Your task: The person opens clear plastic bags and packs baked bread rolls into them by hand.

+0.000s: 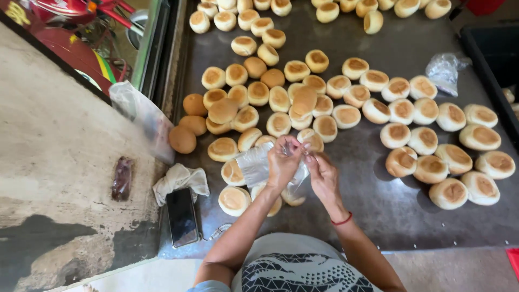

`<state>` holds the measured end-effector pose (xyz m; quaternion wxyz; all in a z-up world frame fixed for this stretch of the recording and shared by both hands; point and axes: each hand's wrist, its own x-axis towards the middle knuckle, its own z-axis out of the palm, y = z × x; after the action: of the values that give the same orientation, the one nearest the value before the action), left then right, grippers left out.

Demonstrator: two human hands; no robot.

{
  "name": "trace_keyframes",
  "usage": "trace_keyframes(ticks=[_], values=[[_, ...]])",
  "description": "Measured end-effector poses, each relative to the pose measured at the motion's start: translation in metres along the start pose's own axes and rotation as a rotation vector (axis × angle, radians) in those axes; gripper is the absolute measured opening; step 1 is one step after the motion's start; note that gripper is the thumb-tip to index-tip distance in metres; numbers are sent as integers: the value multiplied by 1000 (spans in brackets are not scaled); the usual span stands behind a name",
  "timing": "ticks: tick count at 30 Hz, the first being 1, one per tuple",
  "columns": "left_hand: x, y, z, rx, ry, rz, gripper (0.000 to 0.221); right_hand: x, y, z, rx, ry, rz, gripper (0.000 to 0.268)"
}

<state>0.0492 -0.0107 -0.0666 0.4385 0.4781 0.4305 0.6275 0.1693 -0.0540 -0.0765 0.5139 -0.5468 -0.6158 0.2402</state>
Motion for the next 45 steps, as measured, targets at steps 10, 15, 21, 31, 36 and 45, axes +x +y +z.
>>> trace_keyframes(ticks=[10,15,21,31,36,45], values=[[36,41,-58,-50,-282,-286,27,22,-9,-41,684,37,359,18],[32,36,-51,61,-540,-192,26,26,-13,-40,559,3,399,12],[20,30,-39,85,-354,-227,24,29,-4,-41,424,32,360,15],[8,20,-40,74,-339,-225,17,26,1,-37,27,17,170,17],[6,17,-41,72,-318,-277,17,24,8,-31,196,6,156,12],[-5,12,-36,-96,-312,-439,16,26,-55,-34,-436,281,-296,28]])
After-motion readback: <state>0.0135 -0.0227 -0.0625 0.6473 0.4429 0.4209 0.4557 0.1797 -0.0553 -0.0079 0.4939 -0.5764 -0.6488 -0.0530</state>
